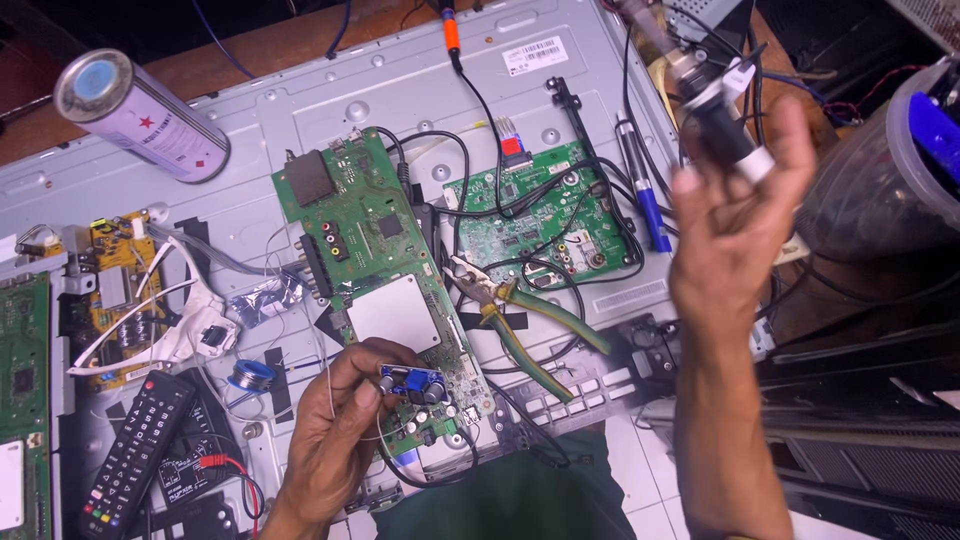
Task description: The person solders a wire onto a circuit board using a soldering iron and solder, then covers the area with aluminum foil. They subsequently use a multimeter to test electrical continuity on the board.
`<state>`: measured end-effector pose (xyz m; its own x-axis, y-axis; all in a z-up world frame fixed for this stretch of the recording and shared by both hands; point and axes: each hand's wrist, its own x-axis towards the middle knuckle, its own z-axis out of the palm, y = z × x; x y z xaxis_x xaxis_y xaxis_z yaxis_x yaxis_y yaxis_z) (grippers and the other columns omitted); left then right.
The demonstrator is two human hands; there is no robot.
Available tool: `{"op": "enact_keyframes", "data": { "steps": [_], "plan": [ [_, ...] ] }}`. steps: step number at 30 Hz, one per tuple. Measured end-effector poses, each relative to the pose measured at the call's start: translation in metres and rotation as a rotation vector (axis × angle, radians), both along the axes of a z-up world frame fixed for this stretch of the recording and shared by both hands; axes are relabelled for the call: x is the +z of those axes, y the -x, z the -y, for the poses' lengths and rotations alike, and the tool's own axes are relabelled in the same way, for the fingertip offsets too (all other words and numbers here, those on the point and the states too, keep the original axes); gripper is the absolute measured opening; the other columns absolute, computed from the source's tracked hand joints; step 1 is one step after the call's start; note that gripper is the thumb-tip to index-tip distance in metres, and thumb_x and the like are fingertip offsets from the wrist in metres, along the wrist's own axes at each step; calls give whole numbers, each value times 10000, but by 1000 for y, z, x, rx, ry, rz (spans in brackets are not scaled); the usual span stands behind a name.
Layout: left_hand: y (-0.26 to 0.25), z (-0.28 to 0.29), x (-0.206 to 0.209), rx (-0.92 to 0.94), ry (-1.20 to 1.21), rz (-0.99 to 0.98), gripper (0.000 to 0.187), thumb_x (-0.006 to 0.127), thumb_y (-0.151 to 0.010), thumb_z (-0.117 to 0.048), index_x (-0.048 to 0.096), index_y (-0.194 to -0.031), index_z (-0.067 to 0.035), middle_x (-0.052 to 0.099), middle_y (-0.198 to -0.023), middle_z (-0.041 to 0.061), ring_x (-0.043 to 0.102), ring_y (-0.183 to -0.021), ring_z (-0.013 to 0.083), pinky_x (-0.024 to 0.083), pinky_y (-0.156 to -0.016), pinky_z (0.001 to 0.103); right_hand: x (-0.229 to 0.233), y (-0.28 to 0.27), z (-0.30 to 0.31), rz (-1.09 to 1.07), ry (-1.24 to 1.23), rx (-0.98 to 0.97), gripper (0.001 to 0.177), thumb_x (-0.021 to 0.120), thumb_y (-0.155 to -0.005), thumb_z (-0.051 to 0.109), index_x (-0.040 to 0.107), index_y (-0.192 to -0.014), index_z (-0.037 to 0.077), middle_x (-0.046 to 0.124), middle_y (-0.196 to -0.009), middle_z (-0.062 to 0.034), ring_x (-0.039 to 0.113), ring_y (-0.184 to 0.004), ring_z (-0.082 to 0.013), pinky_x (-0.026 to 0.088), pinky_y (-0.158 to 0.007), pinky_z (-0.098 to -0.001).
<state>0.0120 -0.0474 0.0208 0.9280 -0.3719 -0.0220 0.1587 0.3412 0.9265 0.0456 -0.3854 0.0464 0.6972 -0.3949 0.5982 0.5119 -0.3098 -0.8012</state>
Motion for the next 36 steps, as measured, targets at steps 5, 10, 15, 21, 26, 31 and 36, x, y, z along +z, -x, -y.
{"op": "enact_keyframes", "data": {
  "steps": [5,10,15,21,26,31,36],
  "plan": [
    [-6,13,4,-51,76,-12,267,582,-1026,-244,634,-1083,11,632,-1090,162,691,-1008,298,638,-860,455,18,-50,3,-199,-265,6,406,582,-1093,318,370,-1416,192,633,-1395,-204,706,-1212,-281,612,-968,-367],
    [-12,22,2,-130,107,56,299,574,-1040,-256,595,-1115,33,653,-1060,164,702,-884,292,602,-818,419,-4,-96,-47,-362,-995,136,348,645,-972,173,524,-1298,175,739,-1112,-74,727,-1042,-246,600,-985,-424],
    [-16,26,14,-167,-71,61,331,556,-1036,-314,650,-1033,3,674,-947,97,654,-863,195,538,-816,329,-14,-102,-78,-587,-1102,7,799,613,-894,251,286,-1611,115,589,-1324,-137,618,-1249,-303,585,-1014,-457],
    [-23,31,17,-201,-205,54,393,540,-1018,-369,681,-1104,-12,658,-980,64,608,-889,167,466,-810,300,-31,-110,-71,-575,-1234,51,1028,729,-733,274,238,-1631,174,578,-1318,-190,663,-1235,-292,551,-1053,-468],
    [-28,42,16,-203,-160,30,341,542,-1024,-336,652,-1047,-14,625,-995,79,598,-921,182,531,-832,339,-25,-106,-73,-645,-1238,119,496,697,-799,285,483,-1236,190,618,-1322,-185,674,-1237,-351,564,-1017,-444],
    [-32,42,10,-218,-93,-7,337,552,-1028,-311,646,-1073,9,620,-1019,111,624,-919,199,595,-838,357,-28,-97,-78,-566,-1238,100,1000,681,-807,242,153,-1654,181,544,-1451,-183,661,-1271,-345,559,-1035,-467],
    [-29,38,4,-203,-111,-45,374,581,-1006,-342,647,-1099,14,636,-1023,114,696,-902,234,598,-856,353,-32,-99,-79,-613,-1274,87,733,663,-859,199,416,-1549,188,676,-1180,-97,699,-1174,-358,580,-991,-495]
  ]
}}
